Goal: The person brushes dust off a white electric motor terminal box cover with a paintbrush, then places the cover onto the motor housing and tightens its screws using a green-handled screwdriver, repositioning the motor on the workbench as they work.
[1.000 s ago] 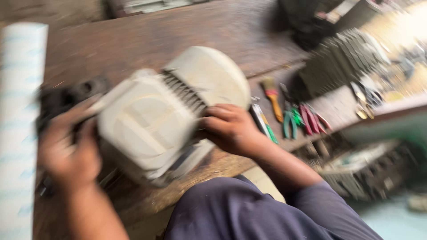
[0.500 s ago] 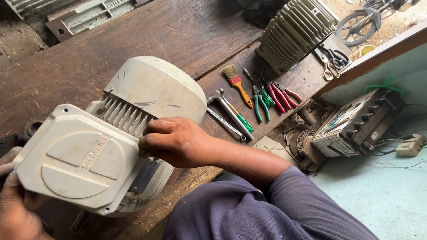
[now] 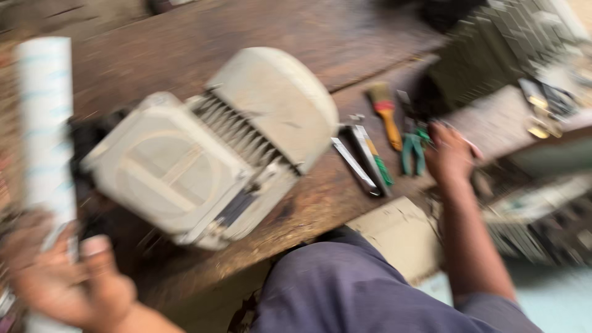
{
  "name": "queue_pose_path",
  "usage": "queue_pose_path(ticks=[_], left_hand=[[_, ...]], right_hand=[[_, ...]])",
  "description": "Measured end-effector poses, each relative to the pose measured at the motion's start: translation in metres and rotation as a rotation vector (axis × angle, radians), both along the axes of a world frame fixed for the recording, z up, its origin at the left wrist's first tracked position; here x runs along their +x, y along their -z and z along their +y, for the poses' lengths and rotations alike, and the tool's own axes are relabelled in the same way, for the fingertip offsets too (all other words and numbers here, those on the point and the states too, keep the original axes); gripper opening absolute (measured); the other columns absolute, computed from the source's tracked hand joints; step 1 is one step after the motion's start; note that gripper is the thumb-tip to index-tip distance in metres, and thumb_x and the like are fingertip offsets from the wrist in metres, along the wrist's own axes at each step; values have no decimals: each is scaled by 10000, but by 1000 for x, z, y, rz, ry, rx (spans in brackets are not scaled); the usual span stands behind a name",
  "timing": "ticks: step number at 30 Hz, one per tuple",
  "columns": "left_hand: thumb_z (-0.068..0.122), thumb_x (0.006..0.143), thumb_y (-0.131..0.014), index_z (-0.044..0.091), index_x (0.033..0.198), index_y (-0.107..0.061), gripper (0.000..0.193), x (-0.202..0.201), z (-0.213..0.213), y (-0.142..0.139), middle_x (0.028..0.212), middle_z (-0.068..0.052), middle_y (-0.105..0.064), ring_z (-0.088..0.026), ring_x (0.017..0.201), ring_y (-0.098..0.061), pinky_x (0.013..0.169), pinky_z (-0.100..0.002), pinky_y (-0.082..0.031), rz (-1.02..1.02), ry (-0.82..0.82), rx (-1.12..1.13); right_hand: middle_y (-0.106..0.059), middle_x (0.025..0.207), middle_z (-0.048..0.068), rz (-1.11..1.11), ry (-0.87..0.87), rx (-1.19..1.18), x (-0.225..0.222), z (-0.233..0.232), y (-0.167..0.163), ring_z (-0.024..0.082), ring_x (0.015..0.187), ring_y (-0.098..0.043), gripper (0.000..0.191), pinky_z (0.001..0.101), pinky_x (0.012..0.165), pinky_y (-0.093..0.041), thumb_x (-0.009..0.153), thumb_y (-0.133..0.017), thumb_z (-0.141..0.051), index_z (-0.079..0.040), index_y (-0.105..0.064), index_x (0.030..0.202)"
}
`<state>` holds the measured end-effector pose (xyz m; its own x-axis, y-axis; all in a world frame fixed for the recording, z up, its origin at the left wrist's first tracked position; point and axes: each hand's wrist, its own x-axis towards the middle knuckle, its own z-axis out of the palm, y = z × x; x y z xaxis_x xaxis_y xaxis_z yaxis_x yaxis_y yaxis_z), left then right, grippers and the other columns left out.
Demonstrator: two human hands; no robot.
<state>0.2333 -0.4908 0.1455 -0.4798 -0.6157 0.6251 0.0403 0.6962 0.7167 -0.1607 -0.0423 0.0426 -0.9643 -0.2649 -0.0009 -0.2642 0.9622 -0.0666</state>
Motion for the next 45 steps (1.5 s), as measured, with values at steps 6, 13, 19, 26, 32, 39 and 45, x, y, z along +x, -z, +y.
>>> queue_pose_path(ticks=[6, 13, 19, 26, 32, 39, 45], left_hand=[[249, 1061, -741, 0, 1242, -617, 332, -3, 73, -26, 1288, -154, -606, -263, 1255, -603, 1038, -362, -474, -32, -213, -156], [175, 906, -808, 57, 1099, -694, 253, -28, 116, -47, 1271, -119, -657, -285, 1216, -615, 1045, -379, -480, -161, -310, -266], [91, 829, -841, 39, 1068, -740, 264, -28, 119, -66, 1198, -91, -689, -300, 1120, -618, 996, -418, -486, -298, -272, -297], [187, 981, -742, 66, 1231, -706, 280, -72, 79, -80, 1194, -124, -749, -246, 1088, -712, 971, -404, -575, -190, 299, -302], [150, 1033, -689, 80, 1195, -729, 181, -107, 55, -79, 1077, -101, -776, -209, 943, -759, 866, -378, -614, -136, 613, -292], [97, 941, -751, 70, 1100, -749, 161, -111, 42, -85, 966, -86, -767, -209, 849, -750, 768, -369, -593, -123, 637, -220], [98, 943, -765, 71, 1107, -735, 169, -112, 43, -85, 1002, -83, -761, -226, 898, -752, 809, -374, -590, -74, 656, -210]], right_hand=[[-621, 1262, 216, 27, -97, 25, -14, 18, 36, 426, 1180, -602, 545, 526, 948, -517, 844, -756, -312, -146, -670, 1356], [-696, 1100, 235, 97, -148, 25, -40, 25, 38, 423, 1016, -680, 403, 511, 883, -546, 951, -737, -388, -36, -690, 1143], [-720, 1049, 151, 164, -571, -578, -26, 11, -77, 236, 900, -703, 166, 309, 830, -554, 1037, -775, -45, -6, -692, 1176], [-665, 973, 89, -27, -970, -956, 77, -96, -236, 136, 861, -690, 370, 239, 748, -545, 843, -800, -70, -15, -626, 1164], [-696, 808, 114, 248, -1343, -518, 152, -184, -318, 219, 698, -684, 293, 340, 629, -496, 840, -859, -131, -5, -649, 1002], [-693, 835, 135, 269, -1435, -434, 167, -219, -331, 273, 750, -716, 327, 381, 642, -541, 832, -846, -131, 6, -632, 1037], [-689, 835, 132, 270, -1413, -433, 162, -217, -326, 262, 746, -716, 320, 361, 632, -538, 841, -852, -119, 3, -642, 1049]])
